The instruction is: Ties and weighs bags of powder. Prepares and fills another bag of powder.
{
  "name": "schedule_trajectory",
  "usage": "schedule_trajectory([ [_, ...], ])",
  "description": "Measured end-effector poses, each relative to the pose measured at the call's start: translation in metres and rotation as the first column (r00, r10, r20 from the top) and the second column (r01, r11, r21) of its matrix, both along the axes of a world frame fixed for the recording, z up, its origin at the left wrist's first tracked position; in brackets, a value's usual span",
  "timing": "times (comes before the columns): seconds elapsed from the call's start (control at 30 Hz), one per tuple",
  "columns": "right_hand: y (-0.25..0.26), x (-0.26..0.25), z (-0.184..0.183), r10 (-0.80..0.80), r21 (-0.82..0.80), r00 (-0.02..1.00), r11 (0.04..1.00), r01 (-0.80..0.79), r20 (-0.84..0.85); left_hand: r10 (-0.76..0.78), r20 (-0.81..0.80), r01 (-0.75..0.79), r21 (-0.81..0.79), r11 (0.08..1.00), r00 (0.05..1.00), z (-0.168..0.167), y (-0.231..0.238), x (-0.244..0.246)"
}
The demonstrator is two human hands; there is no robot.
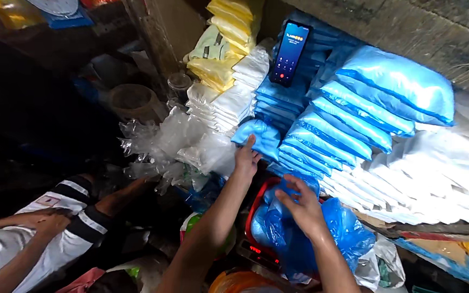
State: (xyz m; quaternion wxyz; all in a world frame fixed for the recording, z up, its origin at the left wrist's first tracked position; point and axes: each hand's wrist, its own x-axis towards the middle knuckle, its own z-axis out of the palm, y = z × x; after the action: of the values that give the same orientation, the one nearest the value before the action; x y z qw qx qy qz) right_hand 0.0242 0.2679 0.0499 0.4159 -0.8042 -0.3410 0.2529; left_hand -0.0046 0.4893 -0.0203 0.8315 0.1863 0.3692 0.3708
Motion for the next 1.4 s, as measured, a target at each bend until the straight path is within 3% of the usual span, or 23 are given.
schedule_trajectory([
  [0.2,-0.069,-0.004,-0.014,-0.010,-0.079,0.993,0.997,0.001,-0.114,0.031,-0.102,-0.027,0.040,0.999,0.994,0.001,0.034,0.052],
  [0.43,-0.105,0.000,-0.029,-0.101,-0.026,0.969,0.995,0.098,-0.224,-0.166,-0.236,0.176,0.023,0.984,0.958,-0.022,0.061,0.062],
  [0.53,-0.108,0.000,-0.034,-0.077,0.011,0.962,0.997,0.083,-0.261,-0.310,-0.377,0.369,0.094,0.925,0.873,-0.016,0.065,0.048],
  [0.6,-0.112,-0.001,-0.032,-0.077,0.033,0.958,0.995,0.090,-0.276,-0.368,-0.650,0.629,0.222,0.745,0.665,-0.007,0.063,0.027],
  [0.63,-0.114,0.000,-0.031,-0.080,0.049,0.955,0.994,0.098,-0.284,-0.270,-0.803,0.736,0.281,0.617,0.532,-0.003,0.062,0.017],
  [0.67,-0.116,0.001,-0.031,-0.085,0.060,0.954,0.993,0.106,-0.287,-0.064,-0.909,0.809,0.333,0.484,0.412,0.002,0.062,0.010],
  [0.7,-0.119,0.002,-0.032,-0.091,0.067,0.953,0.991,0.115,-0.290,0.177,-0.920,0.847,0.391,0.360,0.349,0.008,0.059,0.005],
  [0.73,-0.121,0.002,-0.035,-0.096,0.066,0.952,0.991,0.120,-0.290,0.373,-0.848,0.850,0.476,0.226,0.376,0.008,0.057,0.003],
  [0.77,-0.122,0.001,-0.037,-0.095,0.058,0.952,0.991,0.117,-0.292,0.487,-0.740,0.828,0.558,0.059,0.464,0.004,0.058,0.004],
  [0.83,-0.122,-0.001,-0.040,-0.075,0.032,0.954,0.996,0.088,-0.291,0.510,-0.583,0.763,0.583,-0.281,0.633,-0.014,0.069,0.013],
  [0.9,-0.123,-0.003,-0.040,-0.031,0.020,0.955,0.999,0.039,-0.295,0.477,-0.576,0.748,0.504,-0.432,0.664,-0.036,0.077,0.026],
  [1.0,-0.126,-0.006,-0.041,0.002,0.037,0.947,0.999,0.010,-0.321,0.518,-0.553,0.758,0.479,-0.443,0.653,-0.054,0.083,0.040],
  [1.2,-0.139,-0.012,-0.053,-0.034,-0.032,0.929,0.999,0.024,-0.367,0.590,-0.647,0.866,0.454,-0.210,0.483,-0.048,0.063,0.069],
  [1.4,-0.133,-0.018,-0.060,-0.016,-0.055,0.905,0.998,-0.007,-0.425,0.550,-0.672,0.863,0.450,-0.229,0.496,-0.051,0.064,0.063],
])
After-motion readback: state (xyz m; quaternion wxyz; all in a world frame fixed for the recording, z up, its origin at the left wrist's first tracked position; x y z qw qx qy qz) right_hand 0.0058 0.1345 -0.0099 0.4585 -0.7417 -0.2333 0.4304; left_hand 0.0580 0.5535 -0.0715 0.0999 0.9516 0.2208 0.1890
